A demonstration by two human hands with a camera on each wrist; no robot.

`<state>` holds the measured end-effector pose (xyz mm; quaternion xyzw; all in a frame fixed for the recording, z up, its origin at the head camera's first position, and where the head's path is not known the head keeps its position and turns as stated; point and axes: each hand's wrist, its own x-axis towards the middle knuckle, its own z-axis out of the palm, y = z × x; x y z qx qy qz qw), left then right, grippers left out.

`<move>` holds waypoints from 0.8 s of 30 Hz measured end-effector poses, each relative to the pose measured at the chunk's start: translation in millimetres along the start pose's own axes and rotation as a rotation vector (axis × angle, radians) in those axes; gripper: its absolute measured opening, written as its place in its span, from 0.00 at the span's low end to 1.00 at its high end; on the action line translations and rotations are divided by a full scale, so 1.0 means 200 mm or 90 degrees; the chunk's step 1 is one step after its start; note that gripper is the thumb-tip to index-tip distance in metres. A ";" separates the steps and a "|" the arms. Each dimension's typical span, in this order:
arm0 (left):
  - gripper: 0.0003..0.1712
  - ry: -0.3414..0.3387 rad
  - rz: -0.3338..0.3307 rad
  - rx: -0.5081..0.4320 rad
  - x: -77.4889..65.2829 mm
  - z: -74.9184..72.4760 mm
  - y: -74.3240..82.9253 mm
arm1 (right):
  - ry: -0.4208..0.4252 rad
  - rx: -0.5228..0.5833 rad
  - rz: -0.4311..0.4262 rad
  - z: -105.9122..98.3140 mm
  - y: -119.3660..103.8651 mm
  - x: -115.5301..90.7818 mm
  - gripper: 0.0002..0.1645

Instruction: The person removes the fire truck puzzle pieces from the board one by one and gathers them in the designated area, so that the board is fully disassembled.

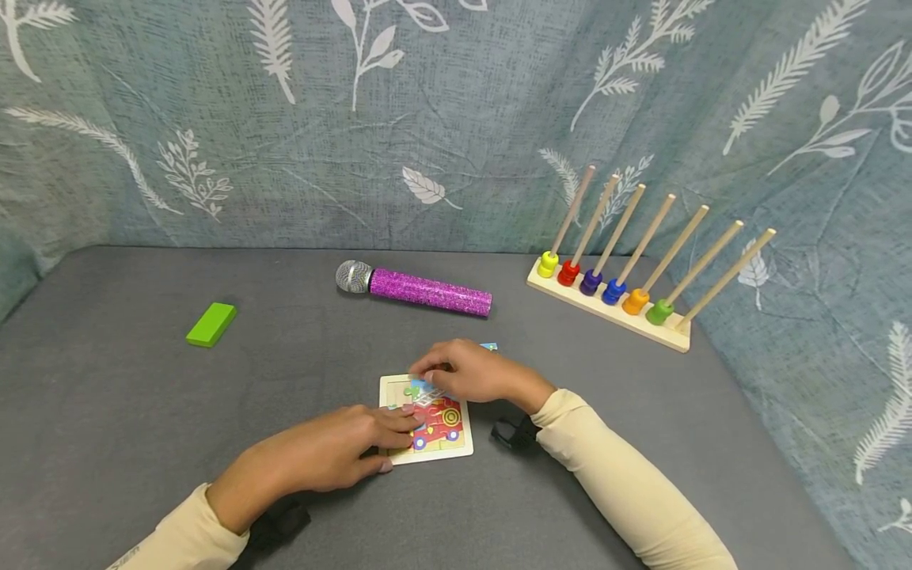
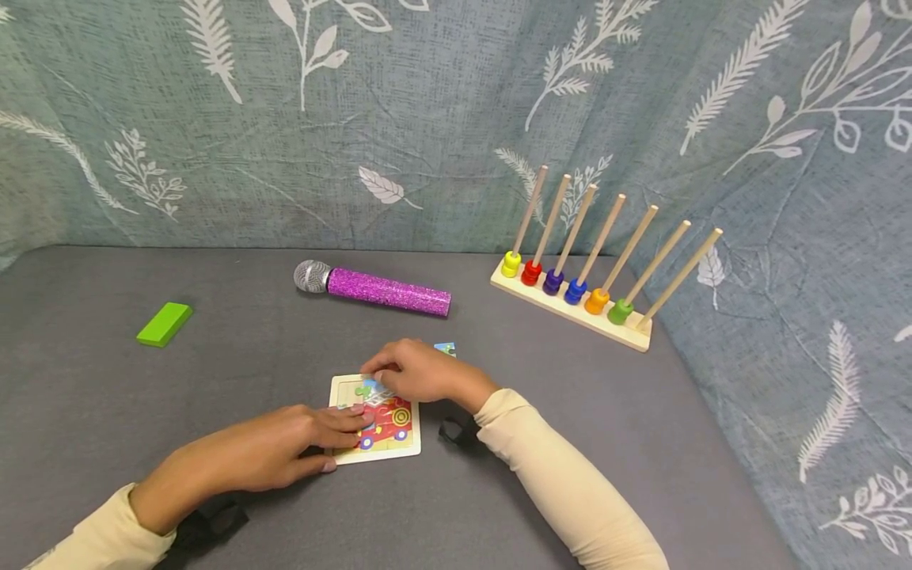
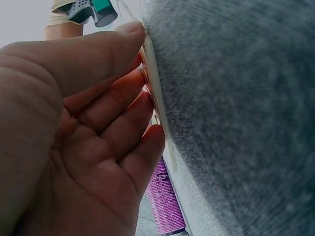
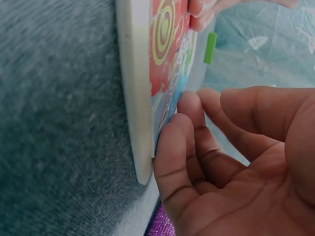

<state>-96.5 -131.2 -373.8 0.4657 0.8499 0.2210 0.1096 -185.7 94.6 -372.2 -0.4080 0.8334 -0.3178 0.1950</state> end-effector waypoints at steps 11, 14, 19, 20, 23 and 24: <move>0.20 -0.005 0.000 0.002 0.00 0.00 -0.01 | -0.008 -0.031 0.009 0.01 -0.01 0.01 0.15; 0.20 -0.009 -0.003 -0.003 0.00 0.00 -0.01 | -0.008 -0.029 0.009 0.02 -0.01 0.01 0.14; 0.20 -0.014 -0.010 -0.014 0.00 -0.01 -0.01 | 0.001 -0.022 0.022 0.02 -0.01 0.00 0.14; 0.20 -0.015 -0.013 -0.016 0.00 -0.01 -0.01 | 0.004 -0.020 0.026 0.02 -0.01 0.00 0.14; 0.20 -0.014 -0.018 -0.016 0.00 -0.01 0.00 | 0.010 -0.032 0.029 0.02 -0.01 0.00 0.15; 0.20 -0.014 -0.019 -0.014 0.01 -0.01 0.00 | 0.010 -0.040 0.029 0.01 -0.01 0.00 0.15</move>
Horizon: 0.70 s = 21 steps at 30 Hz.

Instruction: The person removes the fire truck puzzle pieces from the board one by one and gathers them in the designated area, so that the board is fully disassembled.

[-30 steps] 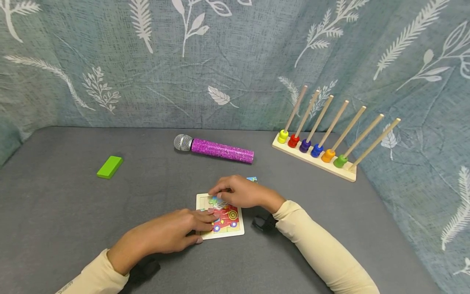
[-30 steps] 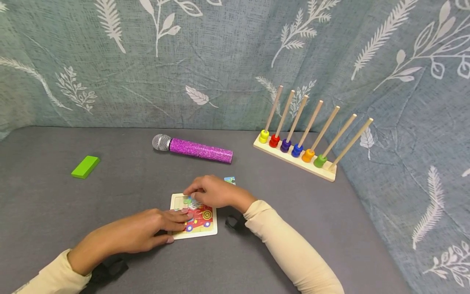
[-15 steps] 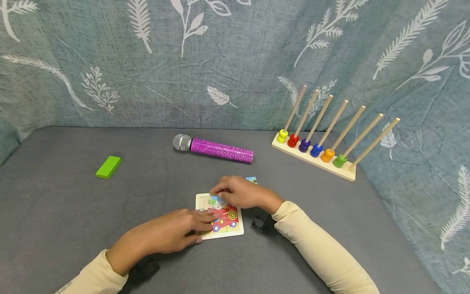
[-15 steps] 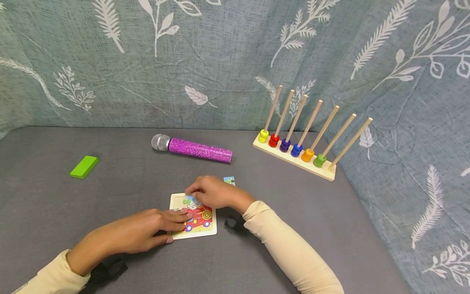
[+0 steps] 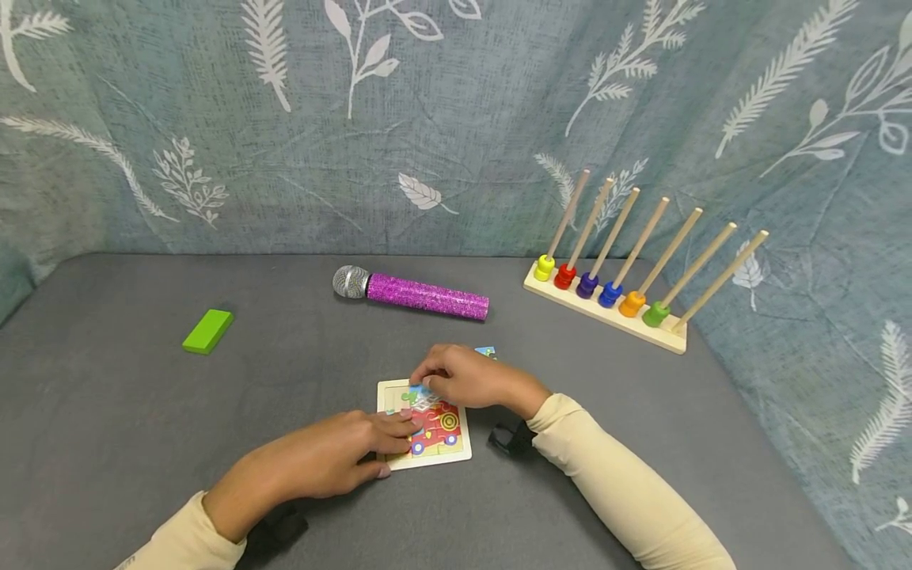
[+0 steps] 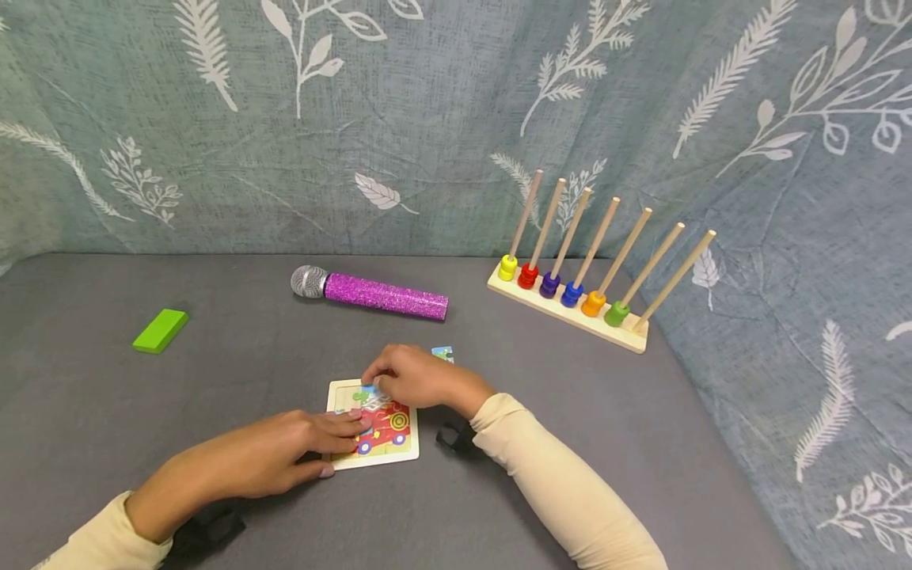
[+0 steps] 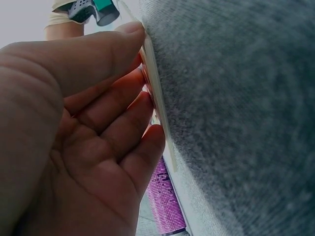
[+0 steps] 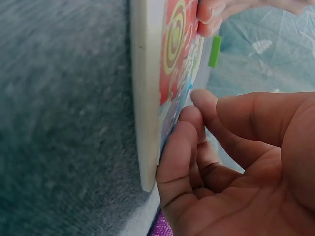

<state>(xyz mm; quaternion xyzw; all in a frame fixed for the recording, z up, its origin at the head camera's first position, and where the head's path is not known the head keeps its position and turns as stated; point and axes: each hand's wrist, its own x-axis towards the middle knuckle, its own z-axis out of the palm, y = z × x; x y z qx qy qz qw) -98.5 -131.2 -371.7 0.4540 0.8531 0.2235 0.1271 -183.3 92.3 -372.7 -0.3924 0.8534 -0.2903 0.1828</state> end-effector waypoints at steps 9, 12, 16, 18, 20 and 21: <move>0.20 0.005 0.003 0.006 0.00 0.01 0.00 | -0.015 -0.067 -0.010 0.01 -0.03 0.01 0.15; 0.20 0.007 0.007 0.009 0.00 0.01 -0.01 | -0.013 -0.079 -0.011 0.02 -0.04 0.01 0.15; 0.20 0.018 0.023 0.016 0.00 0.02 -0.01 | -0.012 -0.097 -0.024 0.03 -0.04 0.01 0.16; 0.20 0.022 0.029 0.018 0.00 0.02 -0.01 | -0.011 -0.103 -0.031 0.04 -0.04 0.02 0.15; 0.20 0.023 0.030 0.017 0.00 0.03 -0.01 | -0.010 -0.103 -0.036 0.05 -0.04 0.02 0.15; 0.20 0.021 0.027 0.014 0.00 0.03 -0.01 | -0.010 -0.100 -0.035 0.05 -0.03 0.02 0.15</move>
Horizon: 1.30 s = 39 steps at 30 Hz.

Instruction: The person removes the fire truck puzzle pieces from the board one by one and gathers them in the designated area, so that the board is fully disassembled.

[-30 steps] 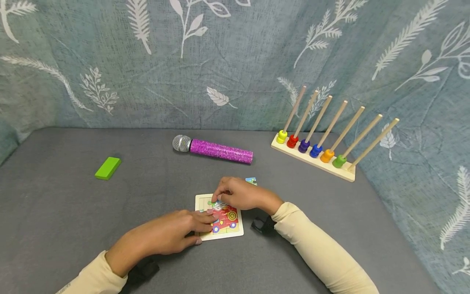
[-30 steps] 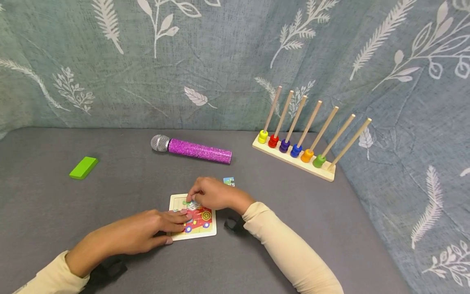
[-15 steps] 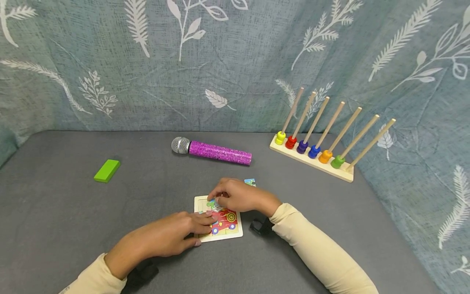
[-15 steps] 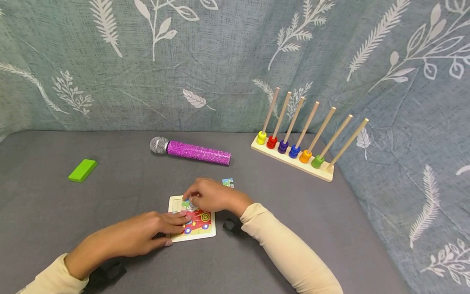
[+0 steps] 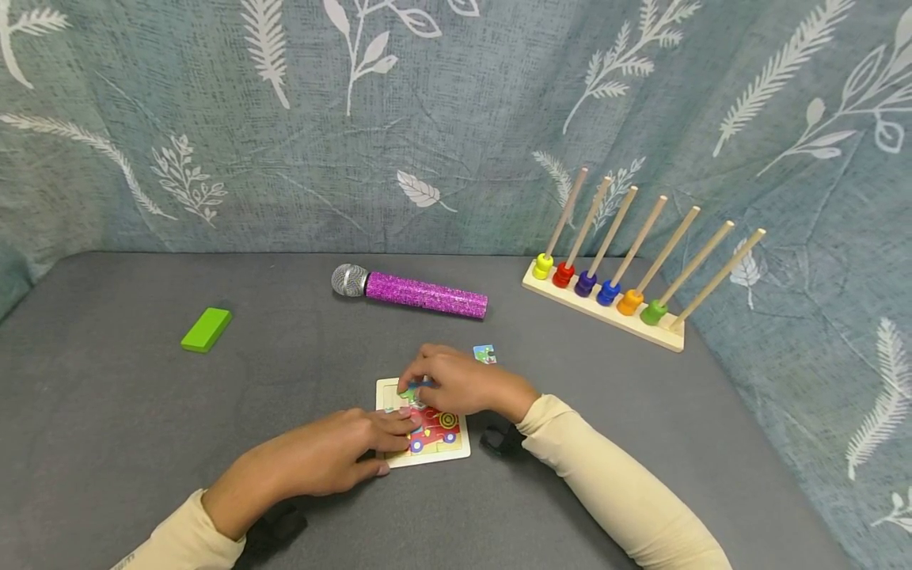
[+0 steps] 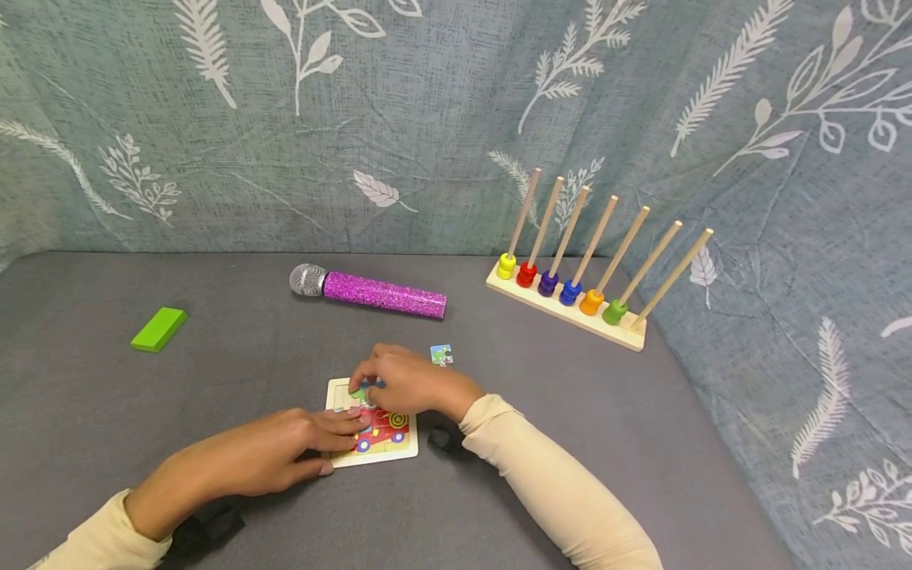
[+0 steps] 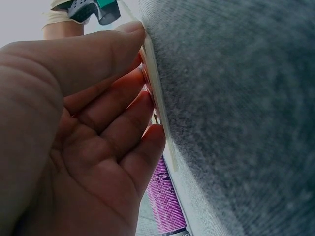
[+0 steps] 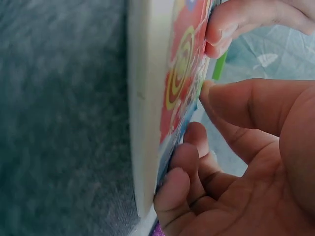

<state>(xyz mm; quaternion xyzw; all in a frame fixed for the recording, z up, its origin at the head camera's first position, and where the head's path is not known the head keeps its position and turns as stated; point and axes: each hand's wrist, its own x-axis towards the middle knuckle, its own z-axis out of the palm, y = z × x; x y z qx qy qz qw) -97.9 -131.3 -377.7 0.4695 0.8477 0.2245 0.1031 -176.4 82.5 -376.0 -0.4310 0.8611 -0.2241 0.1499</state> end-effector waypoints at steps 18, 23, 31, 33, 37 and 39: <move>0.20 -0.005 -0.003 0.002 -0.01 0.00 0.00 | 0.016 0.117 0.047 -0.03 0.04 0.01 0.08; 0.20 -0.007 -0.010 0.002 0.00 -0.01 0.01 | -0.001 0.130 0.027 -0.05 0.06 0.00 0.05; 0.20 -0.005 -0.008 0.003 0.00 -0.01 0.01 | -0.018 0.161 0.008 -0.07 0.05 -0.03 0.04; 0.20 -0.005 -0.010 0.004 -0.01 -0.01 0.00 | -0.019 0.164 0.005 -0.07 0.04 -0.03 0.04; 0.20 -0.005 -0.006 0.004 -0.01 -0.01 0.00 | -0.013 0.173 0.014 -0.06 0.04 -0.04 0.07; 0.20 -0.003 0.001 0.006 -0.01 0.00 0.00 | 0.000 0.178 0.013 -0.05 0.05 -0.05 0.09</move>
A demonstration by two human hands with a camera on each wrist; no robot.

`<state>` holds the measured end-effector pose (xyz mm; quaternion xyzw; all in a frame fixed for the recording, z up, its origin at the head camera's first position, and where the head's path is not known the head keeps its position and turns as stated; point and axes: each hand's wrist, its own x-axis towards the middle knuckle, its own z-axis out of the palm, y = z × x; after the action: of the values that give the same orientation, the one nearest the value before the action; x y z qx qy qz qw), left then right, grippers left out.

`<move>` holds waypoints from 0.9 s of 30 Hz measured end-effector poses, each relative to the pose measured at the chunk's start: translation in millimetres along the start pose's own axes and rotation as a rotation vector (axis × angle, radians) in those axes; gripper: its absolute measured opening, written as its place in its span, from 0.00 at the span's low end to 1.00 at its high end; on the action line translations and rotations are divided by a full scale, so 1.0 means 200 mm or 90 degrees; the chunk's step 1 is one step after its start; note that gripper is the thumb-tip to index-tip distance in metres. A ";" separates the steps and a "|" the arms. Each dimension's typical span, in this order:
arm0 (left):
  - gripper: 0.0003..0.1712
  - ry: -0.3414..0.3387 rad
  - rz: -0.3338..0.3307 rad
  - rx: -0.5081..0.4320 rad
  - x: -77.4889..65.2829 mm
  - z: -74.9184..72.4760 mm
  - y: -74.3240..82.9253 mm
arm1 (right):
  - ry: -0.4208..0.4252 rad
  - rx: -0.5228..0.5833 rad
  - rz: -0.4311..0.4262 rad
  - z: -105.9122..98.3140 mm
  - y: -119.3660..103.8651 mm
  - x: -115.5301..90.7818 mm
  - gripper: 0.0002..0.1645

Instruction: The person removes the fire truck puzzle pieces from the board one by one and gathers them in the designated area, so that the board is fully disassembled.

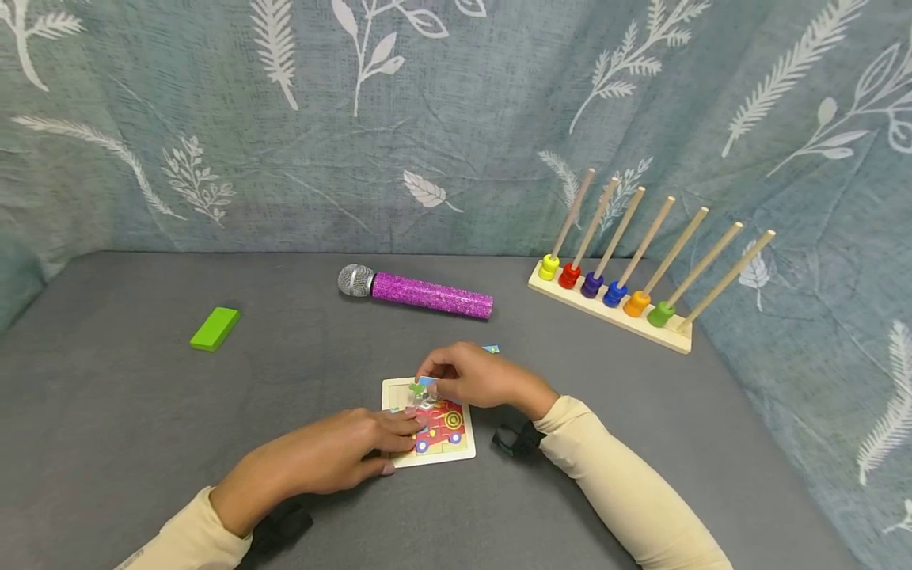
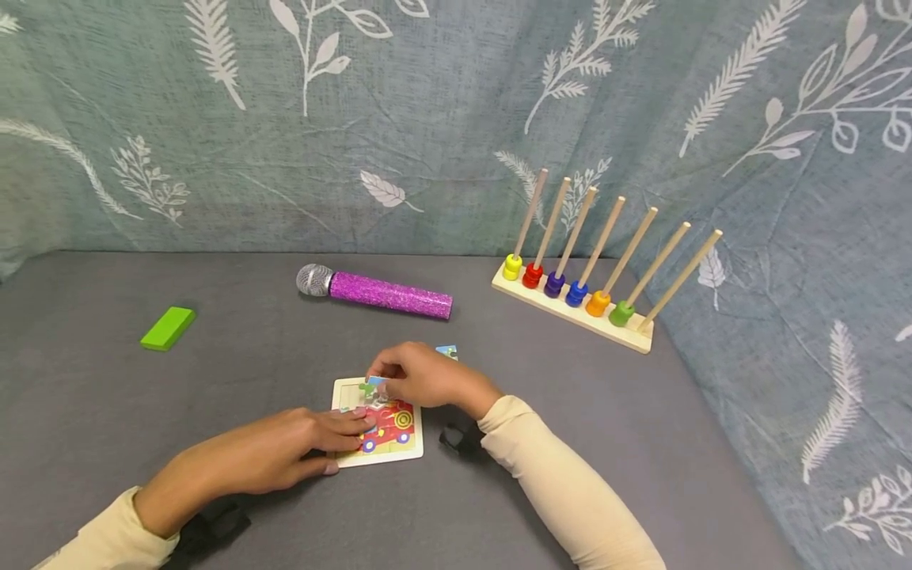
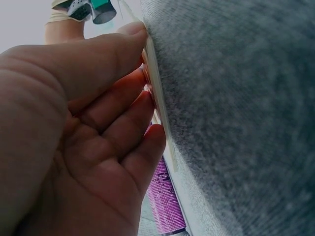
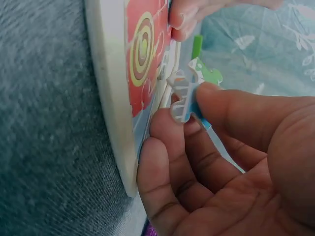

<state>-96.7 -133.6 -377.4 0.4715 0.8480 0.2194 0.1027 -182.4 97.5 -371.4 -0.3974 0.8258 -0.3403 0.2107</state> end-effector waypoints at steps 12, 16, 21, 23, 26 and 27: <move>0.21 -0.020 -0.020 -0.021 0.00 0.00 0.00 | 0.014 0.071 0.004 -0.04 0.07 -0.04 0.14; 0.21 -0.020 -0.020 -0.026 0.00 -0.01 0.00 | 0.012 0.096 -0.007 -0.06 0.08 -0.06 0.13; 0.21 -0.021 -0.017 -0.031 0.01 -0.01 -0.01 | 0.009 0.105 -0.009 -0.09 0.09 -0.08 0.13; 0.21 -0.023 -0.014 -0.031 0.01 -0.01 -0.01 | 0.009 0.100 -0.002 -0.11 0.10 -0.10 0.13; 0.21 -0.022 -0.009 -0.028 0.01 -0.01 -0.01 | 0.016 0.094 0.009 -0.14 0.11 -0.12 0.13; 0.21 -0.021 -0.008 -0.027 0.01 -0.01 -0.01 | 0.021 0.093 0.012 -0.16 0.11 -0.13 0.14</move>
<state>-99.5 -133.4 -375.7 0.4675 0.8441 0.2292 0.1279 -197.5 140.9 -364.6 -0.3672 0.8059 -0.4042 0.2288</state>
